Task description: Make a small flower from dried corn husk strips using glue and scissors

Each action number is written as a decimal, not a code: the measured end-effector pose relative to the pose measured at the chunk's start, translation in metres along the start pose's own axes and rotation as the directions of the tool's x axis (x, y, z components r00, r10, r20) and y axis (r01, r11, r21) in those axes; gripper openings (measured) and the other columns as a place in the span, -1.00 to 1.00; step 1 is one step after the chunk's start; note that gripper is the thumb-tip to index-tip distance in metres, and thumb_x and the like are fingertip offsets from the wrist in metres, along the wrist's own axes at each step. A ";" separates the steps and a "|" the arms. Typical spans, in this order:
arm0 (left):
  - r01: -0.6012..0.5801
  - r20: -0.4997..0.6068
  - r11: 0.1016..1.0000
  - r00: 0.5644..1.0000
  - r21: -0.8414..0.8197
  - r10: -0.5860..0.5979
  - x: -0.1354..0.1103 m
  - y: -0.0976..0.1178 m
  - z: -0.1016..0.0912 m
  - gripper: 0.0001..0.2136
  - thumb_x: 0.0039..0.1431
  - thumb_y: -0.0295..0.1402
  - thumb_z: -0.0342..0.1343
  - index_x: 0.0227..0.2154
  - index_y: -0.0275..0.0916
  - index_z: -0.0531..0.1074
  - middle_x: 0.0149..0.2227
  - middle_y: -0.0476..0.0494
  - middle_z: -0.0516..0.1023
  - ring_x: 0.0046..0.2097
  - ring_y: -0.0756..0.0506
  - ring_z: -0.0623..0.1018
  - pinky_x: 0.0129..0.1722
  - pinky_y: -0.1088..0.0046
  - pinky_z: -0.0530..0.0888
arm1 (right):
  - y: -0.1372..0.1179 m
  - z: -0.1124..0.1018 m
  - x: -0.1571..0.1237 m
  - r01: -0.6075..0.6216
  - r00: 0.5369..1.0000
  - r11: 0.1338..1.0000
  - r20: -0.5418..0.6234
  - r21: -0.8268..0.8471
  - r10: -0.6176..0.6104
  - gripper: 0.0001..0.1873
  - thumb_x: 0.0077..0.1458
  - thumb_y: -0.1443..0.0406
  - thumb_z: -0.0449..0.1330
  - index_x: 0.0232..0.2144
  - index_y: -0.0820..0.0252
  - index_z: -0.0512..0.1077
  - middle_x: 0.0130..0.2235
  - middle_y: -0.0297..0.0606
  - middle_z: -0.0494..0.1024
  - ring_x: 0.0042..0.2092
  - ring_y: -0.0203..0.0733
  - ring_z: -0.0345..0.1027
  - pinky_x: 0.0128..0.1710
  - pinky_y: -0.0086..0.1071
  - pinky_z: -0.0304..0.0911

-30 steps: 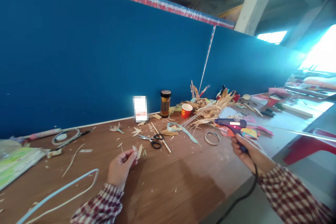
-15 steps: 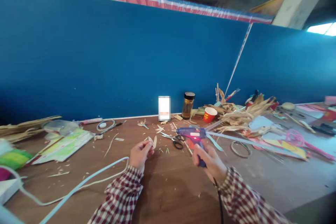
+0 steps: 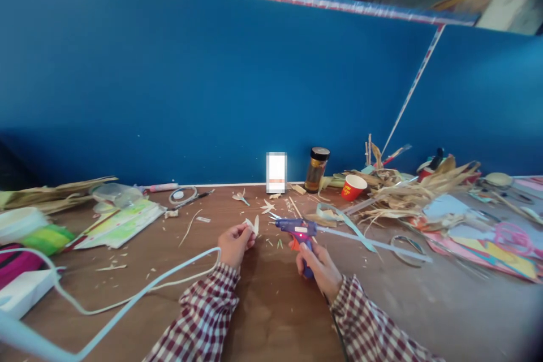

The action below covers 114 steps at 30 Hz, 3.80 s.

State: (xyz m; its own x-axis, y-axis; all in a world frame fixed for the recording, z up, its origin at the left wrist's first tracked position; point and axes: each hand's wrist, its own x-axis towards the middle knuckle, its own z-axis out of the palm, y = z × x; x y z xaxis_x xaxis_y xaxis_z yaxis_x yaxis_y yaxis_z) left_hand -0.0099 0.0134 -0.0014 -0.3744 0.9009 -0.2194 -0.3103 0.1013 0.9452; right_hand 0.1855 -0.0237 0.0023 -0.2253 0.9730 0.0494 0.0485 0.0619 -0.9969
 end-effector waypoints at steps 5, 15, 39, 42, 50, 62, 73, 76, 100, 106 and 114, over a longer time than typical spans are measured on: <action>-0.006 0.032 1.000 0.999 0.003 0.006 -0.005 0.002 0.002 -0.74 -0.28 -0.32 0.22 -0.48 -0.40 0.44 -0.59 -0.09 0.47 -0.52 0.01 0.46 -0.48 0.50 0.43 | 0.002 0.001 -0.002 0.045 0.999 0.997 -0.002 -0.062 -0.045 -0.56 0.07 0.02 -0.08 -0.41 0.28 0.35 -0.65 -0.38 0.29 -0.60 -0.37 0.11 -0.59 -0.48 0.04; -0.059 0.098 0.998 0.994 0.023 0.057 -0.007 -0.001 0.002 -0.76 -0.25 -0.28 0.20 -0.51 -0.37 0.46 -0.63 -0.04 0.44 -0.55 0.04 0.42 -0.50 0.54 0.38 | 0.002 0.006 -0.008 0.125 0.989 0.979 0.103 -0.159 -0.109 -0.59 0.15 0.09 -0.16 -0.23 0.29 0.30 -0.64 -0.39 0.30 -0.59 -0.37 0.10 -0.53 -0.46 0.03; -0.238 0.199 0.970 0.954 0.049 0.224 0.001 -0.014 0.000 -0.84 -0.16 -0.31 0.14 -0.54 -0.32 0.46 -0.66 0.00 0.39 -0.61 0.07 0.31 -0.59 0.56 0.23 | -0.003 0.010 -0.012 0.172 0.985 0.892 0.084 -0.417 -0.151 -0.61 0.16 0.15 -0.17 -0.45 0.27 0.32 -0.64 -0.36 0.34 -0.55 -0.33 0.21 -0.46 -0.46 0.10; -0.230 0.192 0.971 0.958 0.061 0.215 0.001 -0.015 -0.001 -0.83 -0.16 -0.30 0.14 -0.52 -0.33 0.47 -0.66 0.00 0.39 -0.61 0.07 0.31 -0.60 0.56 0.23 | -0.002 0.009 -0.012 0.175 0.984 0.891 0.091 -0.420 -0.150 -0.60 0.16 0.15 -0.17 -0.46 0.27 0.32 -0.63 -0.36 0.35 -0.55 -0.34 0.22 -0.46 -0.46 0.10; -0.228 0.194 0.972 0.958 0.059 0.213 0.000 -0.014 -0.001 -0.83 -0.15 -0.31 0.14 -0.51 -0.33 0.47 -0.66 0.01 0.39 -0.61 0.09 0.30 -0.60 0.58 0.23 | -0.001 0.009 -0.011 0.184 0.983 0.867 0.088 -0.462 -0.162 -0.56 0.17 0.15 -0.19 -0.56 0.25 0.30 -0.63 -0.36 0.34 -0.54 -0.35 0.21 -0.45 -0.47 0.09; -0.204 0.191 0.978 0.962 0.040 0.193 -0.002 -0.011 -0.001 -0.83 -0.17 -0.31 0.15 -0.53 -0.33 0.46 -0.66 0.01 0.38 -0.61 0.08 0.30 -0.61 0.57 0.22 | -0.003 0.009 -0.011 0.169 0.985 0.876 0.094 -0.452 -0.142 -0.56 0.17 0.13 -0.19 -0.48 0.26 0.34 -0.62 -0.35 0.34 -0.55 -0.34 0.20 -0.48 -0.46 0.08; -0.158 0.123 0.987 0.980 0.026 0.154 -0.003 -0.007 0.001 -0.78 -0.24 -0.30 0.19 -0.51 -0.38 0.46 -0.67 -0.01 0.39 -0.61 0.07 0.33 -0.61 0.57 0.26 | -0.001 0.009 -0.011 0.177 0.984 0.856 0.098 -0.487 -0.147 -0.58 0.17 0.15 -0.18 -0.48 0.26 0.35 -0.64 -0.37 0.34 -0.55 -0.34 0.21 -0.46 -0.45 0.07; -0.166 0.134 0.986 0.978 0.034 0.160 -0.003 -0.008 0.001 -0.78 -0.23 -0.30 0.19 -0.51 -0.38 0.46 -0.66 -0.01 0.39 -0.61 0.08 0.32 -0.61 0.57 0.26 | -0.002 0.009 -0.011 0.175 0.984 0.858 0.098 -0.484 -0.146 -0.55 0.17 0.15 -0.19 -0.54 0.25 0.33 -0.62 -0.36 0.34 -0.55 -0.35 0.21 -0.47 -0.46 0.07; -0.209 0.207 0.977 0.959 0.050 0.195 -0.001 -0.012 -0.002 -0.81 -0.18 -0.28 0.16 -0.52 -0.33 0.47 -0.66 0.00 0.39 -0.61 0.06 0.31 -0.59 0.55 0.22 | -0.008 0.009 -0.012 0.170 0.985 0.862 0.117 -0.477 -0.130 -0.54 0.17 0.13 -0.19 -0.57 0.24 0.32 -0.62 -0.35 0.35 -0.54 -0.34 0.21 -0.48 -0.46 0.07; -0.159 0.122 0.987 0.980 0.032 0.154 -0.003 -0.008 0.000 -0.77 -0.24 -0.27 0.20 -0.53 -0.35 0.47 -0.67 -0.01 0.40 -0.61 0.05 0.33 -0.59 0.54 0.24 | 0.000 0.009 -0.011 0.178 0.984 0.865 0.084 -0.470 -0.157 -0.55 0.16 0.13 -0.18 -0.59 0.23 0.30 -0.62 -0.36 0.34 -0.55 -0.34 0.20 -0.48 -0.45 0.07; -0.171 0.162 0.985 0.973 0.013 0.167 -0.002 -0.011 0.000 -0.79 -0.23 -0.29 0.17 -0.52 -0.35 0.47 -0.67 0.00 0.40 -0.62 0.07 0.32 -0.60 0.55 0.23 | 0.000 0.009 -0.011 0.177 0.984 0.860 0.076 -0.479 -0.161 -0.54 0.17 0.15 -0.19 -0.59 0.24 0.30 -0.63 -0.36 0.33 -0.55 -0.34 0.21 -0.47 -0.46 0.07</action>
State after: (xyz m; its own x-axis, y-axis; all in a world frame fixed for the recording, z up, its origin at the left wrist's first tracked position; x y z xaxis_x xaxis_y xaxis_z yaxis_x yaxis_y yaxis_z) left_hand -0.0059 0.0105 -0.0113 -0.2747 0.9614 -0.0166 -0.2300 -0.0489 0.9720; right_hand 0.1790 -0.0360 0.0017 -0.3032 0.9308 0.2043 0.4677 0.3321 -0.8191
